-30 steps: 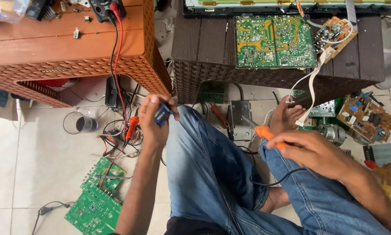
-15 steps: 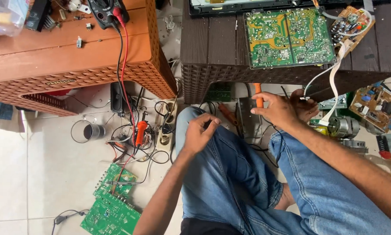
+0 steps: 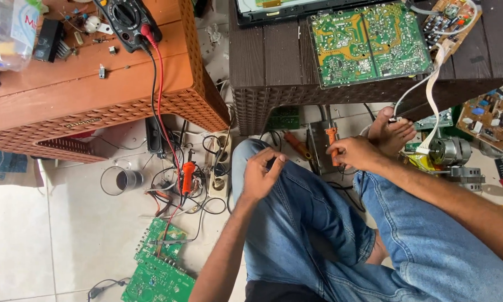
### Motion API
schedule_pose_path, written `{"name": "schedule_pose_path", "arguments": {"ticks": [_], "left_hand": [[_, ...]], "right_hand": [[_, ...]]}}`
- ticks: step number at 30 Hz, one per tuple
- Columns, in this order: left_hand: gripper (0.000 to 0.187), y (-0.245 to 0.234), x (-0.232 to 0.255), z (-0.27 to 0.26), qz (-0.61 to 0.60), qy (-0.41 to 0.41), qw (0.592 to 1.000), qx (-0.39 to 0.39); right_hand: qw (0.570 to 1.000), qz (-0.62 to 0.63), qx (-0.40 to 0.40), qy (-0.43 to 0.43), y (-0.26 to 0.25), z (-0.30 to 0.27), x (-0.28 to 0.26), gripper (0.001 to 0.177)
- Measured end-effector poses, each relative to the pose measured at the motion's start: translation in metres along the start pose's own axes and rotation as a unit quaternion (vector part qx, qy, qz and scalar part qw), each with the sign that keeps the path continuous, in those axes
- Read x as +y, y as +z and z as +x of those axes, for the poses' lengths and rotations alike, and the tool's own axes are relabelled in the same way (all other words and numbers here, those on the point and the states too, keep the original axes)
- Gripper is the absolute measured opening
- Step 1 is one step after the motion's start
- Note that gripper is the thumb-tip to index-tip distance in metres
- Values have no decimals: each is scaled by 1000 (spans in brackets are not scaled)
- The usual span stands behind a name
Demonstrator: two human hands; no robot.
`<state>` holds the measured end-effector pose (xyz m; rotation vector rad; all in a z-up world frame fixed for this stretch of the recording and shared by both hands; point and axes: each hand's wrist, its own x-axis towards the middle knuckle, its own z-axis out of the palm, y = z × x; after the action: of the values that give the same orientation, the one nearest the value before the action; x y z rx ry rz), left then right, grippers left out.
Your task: A person is soldering components on a circuit board as part of an electronics repair task, using a soldering iron and solder wire.
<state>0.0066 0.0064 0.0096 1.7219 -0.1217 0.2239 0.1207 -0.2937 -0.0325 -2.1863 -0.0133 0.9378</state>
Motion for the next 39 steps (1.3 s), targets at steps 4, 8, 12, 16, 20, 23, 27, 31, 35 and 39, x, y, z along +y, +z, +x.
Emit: {"name": "schedule_pose_path", "arguments": {"ticks": [4, 8, 12, 16, 20, 23, 27, 31, 35, 39], "left_hand": [[19, 1, -5, 1, 0, 6, 1000, 4], [18, 0, 4, 4, 14, 6, 1000, 6], [19, 4, -14, 0, 9, 7, 1000, 5], [18, 4, -7, 1, 14, 1, 1000, 5], [19, 6, 4, 5, 26, 3, 1000, 2], [20, 7, 5, 6, 23, 4, 1000, 8], [21, 8, 5, 5, 36, 0, 999, 12], [21, 11, -8, 3, 43, 1, 999, 8], [22, 14, -3, 4, 66, 4, 998, 9], [21, 17, -9, 3, 71, 5, 997, 13]], "right_hand": [[961, -272, -25, -53, 6, 9, 0, 30], [946, -312, -44, -78, 2, 22, -1, 28], [945, -314, -31, -87, 4, 45, 17, 23], [943, -311, 13, -119, 9, 52, 8, 21], [938, -319, -2, -133, 10, 64, -1, 26], [939, -317, -16, -131, 11, 86, 20, 27], [945, -301, -29, -124, 10, 82, 13, 30], [961, -245, -34, -120, 15, 84, 22, 35], [950, -281, -21, -133, 20, 121, 61, 20], [950, -256, 10, -178, 23, 136, 70, 22]]}}
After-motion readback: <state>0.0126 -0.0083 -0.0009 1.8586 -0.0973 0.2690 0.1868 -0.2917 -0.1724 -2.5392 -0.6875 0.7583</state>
